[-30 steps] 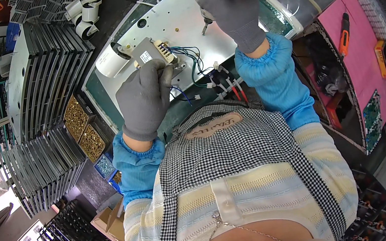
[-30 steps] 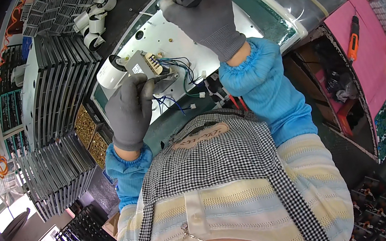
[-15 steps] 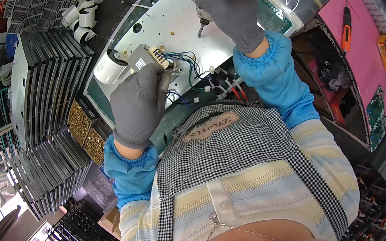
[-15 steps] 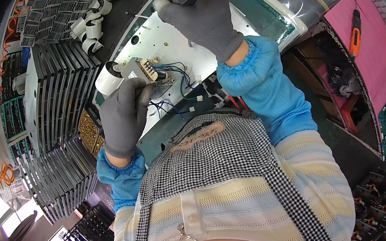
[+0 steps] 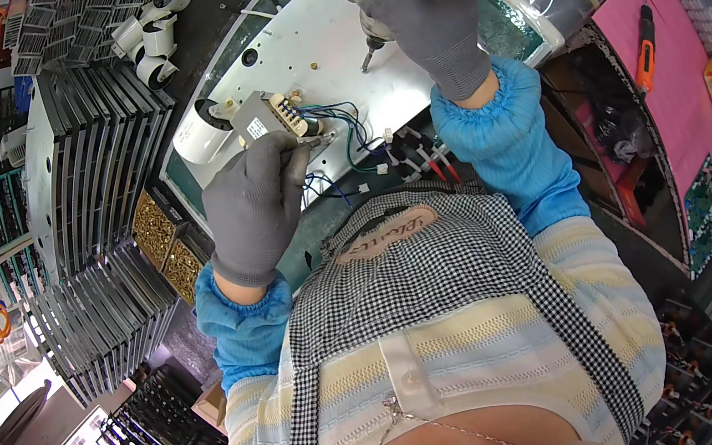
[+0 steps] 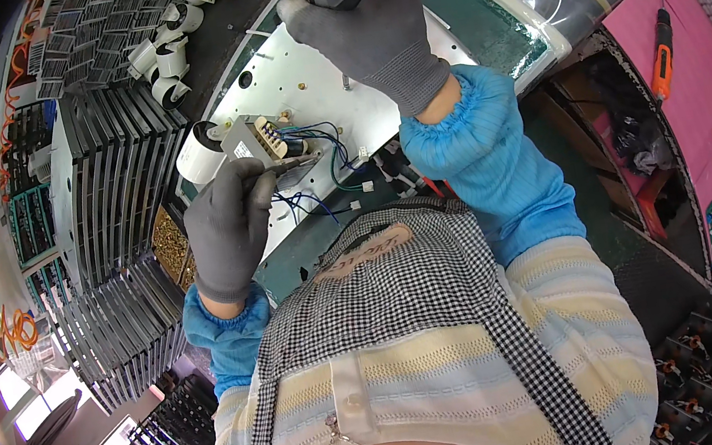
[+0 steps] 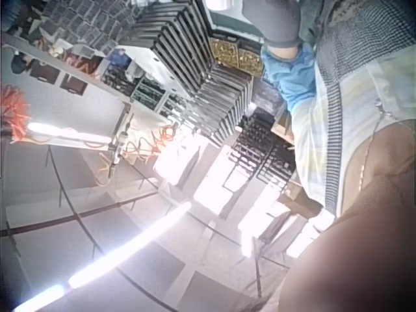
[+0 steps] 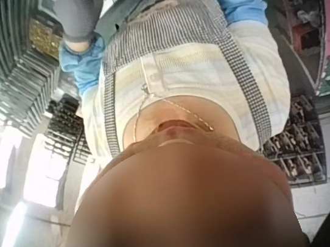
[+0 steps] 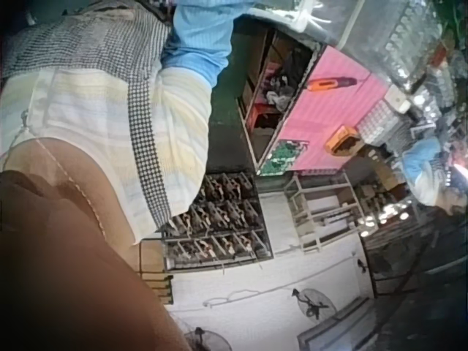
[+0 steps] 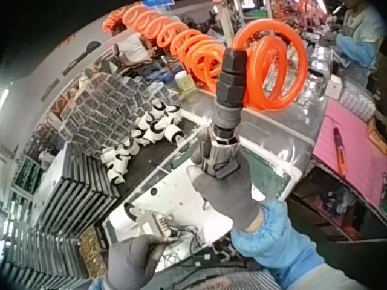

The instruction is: Use an electric screwdriver to secure a transformer and attach a circuit board to an electronic device chassis.

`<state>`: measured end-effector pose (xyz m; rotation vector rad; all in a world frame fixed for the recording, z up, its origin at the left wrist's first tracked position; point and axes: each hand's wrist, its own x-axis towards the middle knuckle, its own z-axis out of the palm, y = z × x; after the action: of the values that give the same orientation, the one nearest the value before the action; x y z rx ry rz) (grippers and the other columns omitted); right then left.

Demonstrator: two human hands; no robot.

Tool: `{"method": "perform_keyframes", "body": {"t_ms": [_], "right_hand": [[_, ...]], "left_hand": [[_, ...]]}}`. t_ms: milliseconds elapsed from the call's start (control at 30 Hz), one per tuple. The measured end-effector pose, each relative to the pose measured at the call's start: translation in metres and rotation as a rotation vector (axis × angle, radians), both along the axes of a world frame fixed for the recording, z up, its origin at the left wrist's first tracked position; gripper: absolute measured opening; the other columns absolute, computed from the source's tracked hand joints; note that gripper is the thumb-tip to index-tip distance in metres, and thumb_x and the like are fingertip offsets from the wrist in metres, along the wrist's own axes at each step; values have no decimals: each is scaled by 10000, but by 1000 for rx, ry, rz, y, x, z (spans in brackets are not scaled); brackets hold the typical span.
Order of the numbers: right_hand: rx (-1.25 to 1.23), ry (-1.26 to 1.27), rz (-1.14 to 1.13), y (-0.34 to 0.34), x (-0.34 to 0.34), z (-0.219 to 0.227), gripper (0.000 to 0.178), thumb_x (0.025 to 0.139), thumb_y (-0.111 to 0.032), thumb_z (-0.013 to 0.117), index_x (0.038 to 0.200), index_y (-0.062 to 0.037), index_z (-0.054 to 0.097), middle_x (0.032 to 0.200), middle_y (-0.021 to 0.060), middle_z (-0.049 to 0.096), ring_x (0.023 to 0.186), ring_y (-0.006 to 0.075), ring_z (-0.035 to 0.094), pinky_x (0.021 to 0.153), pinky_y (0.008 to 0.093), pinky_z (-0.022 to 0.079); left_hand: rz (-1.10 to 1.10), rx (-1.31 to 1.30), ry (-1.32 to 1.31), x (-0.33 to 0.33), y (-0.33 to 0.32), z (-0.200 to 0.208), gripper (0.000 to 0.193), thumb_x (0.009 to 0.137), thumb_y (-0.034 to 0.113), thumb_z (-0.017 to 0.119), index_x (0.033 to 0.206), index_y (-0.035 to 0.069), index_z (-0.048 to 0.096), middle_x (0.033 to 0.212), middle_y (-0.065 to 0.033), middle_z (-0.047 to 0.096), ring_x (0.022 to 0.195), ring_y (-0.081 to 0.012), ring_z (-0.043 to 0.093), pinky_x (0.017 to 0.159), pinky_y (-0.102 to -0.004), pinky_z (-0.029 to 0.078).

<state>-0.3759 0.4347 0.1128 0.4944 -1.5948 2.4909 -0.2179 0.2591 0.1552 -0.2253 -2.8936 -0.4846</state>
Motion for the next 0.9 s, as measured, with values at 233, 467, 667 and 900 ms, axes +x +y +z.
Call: {"method": "perform_keyframes", "body": {"t_ms": [233,467,667,900], "right_hand": [[-77,-90,56,1,0,3,461,797,-4,710,1233,-46,565,925,7,608,705,84,577,585,260,488],[-60,-41,51,-1,-6,1,475,792,13,700,1243,-44,561,915,-3,602,712,71,573,575,237,480],[-63,32,79,-18,-17,-9,474,767,-15,718,1217,-48,572,903,3,612,730,95,587,626,272,501],[323,232,75,-53,-40,4,572,700,-268,730,1221,-67,600,841,130,675,717,222,686,701,335,568]], "left_hand": [[-14,50,-98,-19,-8,-4,169,891,199,678,976,70,608,749,-107,678,641,-264,676,554,-348,507],[-175,156,-173,-29,13,-20,158,909,176,679,991,49,632,777,-101,676,631,-217,667,577,-305,514],[-81,128,-69,-18,19,-31,175,862,149,724,993,58,654,781,-91,669,653,-206,655,575,-303,505],[-151,159,-103,-3,24,-27,200,803,84,750,976,62,653,730,-57,625,601,-191,597,551,-308,473]]}}
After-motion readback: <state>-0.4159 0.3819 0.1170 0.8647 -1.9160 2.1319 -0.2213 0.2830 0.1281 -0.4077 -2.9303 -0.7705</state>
